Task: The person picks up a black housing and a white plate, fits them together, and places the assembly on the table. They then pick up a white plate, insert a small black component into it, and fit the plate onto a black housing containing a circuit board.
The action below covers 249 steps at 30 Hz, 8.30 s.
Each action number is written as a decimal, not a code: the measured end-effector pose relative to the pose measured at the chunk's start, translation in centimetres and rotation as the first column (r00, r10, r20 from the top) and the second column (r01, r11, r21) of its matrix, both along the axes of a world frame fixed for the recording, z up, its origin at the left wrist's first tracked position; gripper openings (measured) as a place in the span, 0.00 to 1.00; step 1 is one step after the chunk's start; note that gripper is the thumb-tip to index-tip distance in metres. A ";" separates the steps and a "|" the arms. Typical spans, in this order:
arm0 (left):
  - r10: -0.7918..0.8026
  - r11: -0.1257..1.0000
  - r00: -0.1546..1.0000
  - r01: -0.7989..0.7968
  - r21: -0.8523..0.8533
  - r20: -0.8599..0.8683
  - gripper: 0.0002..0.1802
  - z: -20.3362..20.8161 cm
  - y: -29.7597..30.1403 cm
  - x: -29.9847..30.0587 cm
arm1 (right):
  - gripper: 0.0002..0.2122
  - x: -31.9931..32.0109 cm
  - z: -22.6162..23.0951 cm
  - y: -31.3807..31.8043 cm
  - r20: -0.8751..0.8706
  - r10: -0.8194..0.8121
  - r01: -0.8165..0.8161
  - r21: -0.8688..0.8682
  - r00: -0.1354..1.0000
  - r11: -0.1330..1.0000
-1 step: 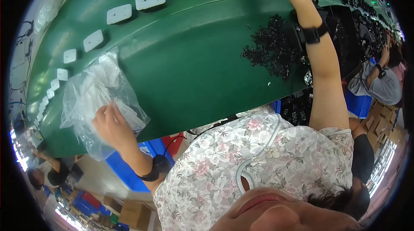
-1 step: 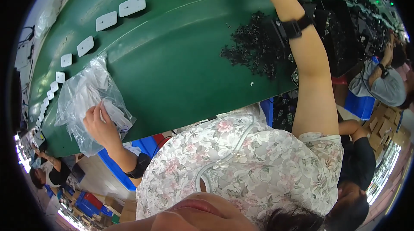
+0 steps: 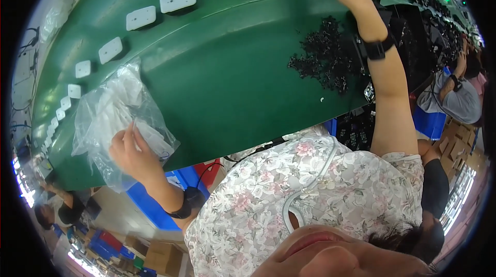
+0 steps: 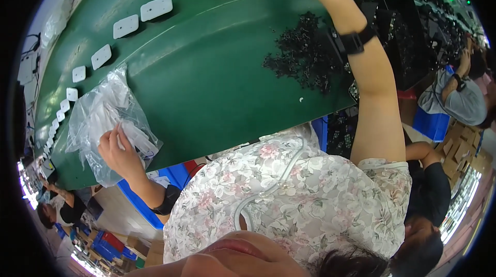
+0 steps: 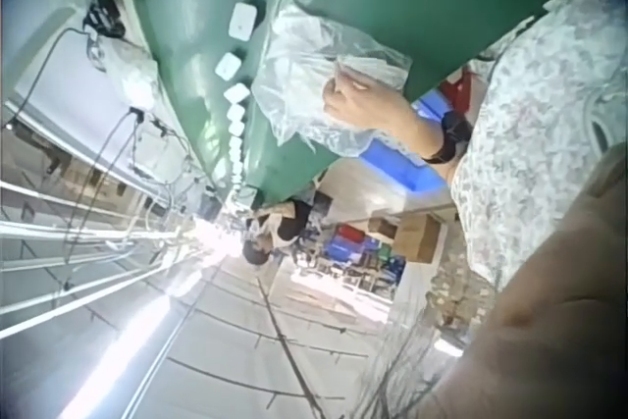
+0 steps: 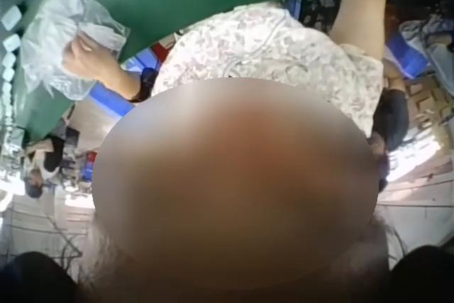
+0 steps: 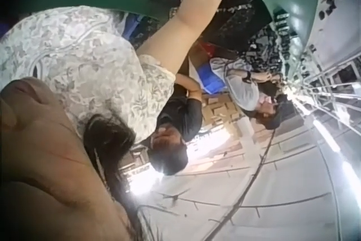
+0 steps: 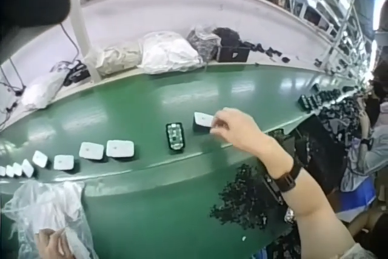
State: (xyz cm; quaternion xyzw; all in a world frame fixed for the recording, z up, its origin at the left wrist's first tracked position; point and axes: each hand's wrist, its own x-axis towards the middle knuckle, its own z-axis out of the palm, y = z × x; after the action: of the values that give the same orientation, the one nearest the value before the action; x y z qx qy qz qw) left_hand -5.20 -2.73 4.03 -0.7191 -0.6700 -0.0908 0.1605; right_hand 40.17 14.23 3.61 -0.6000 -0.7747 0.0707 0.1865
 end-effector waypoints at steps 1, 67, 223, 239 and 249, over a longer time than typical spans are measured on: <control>-0.013 1.000 1.000 0.013 -0.001 0.003 0.09 0.4 0.2 0.5 | 0.13 -0.4 0.4 -1.8 0.003 -0.013 0.013 -0.001 1.000 1.000; 0.322 0.799 -0.415 0.602 -0.009 0.851 0.04 -5.4 3.5 15.9 | 0.05 -14.4 -3.9 -14.8 -0.633 -0.069 0.066 -0.028 0.771 0.997; -0.198 0.979 0.979 0.195 0.057 0.040 0.18 -6.3 8.5 -1.0 | 0.11 -13.6 -5.4 5.8 -0.260 0.297 -0.347 -0.173 0.919 0.922; -0.019 0.952 1.000 0.022 0.307 -0.011 0.05 -5.4 3.1 1.0 | 0.09 -7.4 -3.1 -7.1 -0.245 0.142 -0.083 0.235 0.959 0.968; 0.060 0.997 0.939 -0.074 0.026 0.340 0.09 -3.7 3.5 -1.4 | 0.07 -4.3 -4.1 -13.2 -0.269 -0.149 0.138 -0.061 0.952 0.989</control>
State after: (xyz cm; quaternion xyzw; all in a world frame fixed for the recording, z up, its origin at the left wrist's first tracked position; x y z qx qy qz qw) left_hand -6.58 0.81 0.36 -0.6663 -0.7098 -0.2205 0.0599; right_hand 35.88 1.03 -0.51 -0.6431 -0.6943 0.1549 0.2834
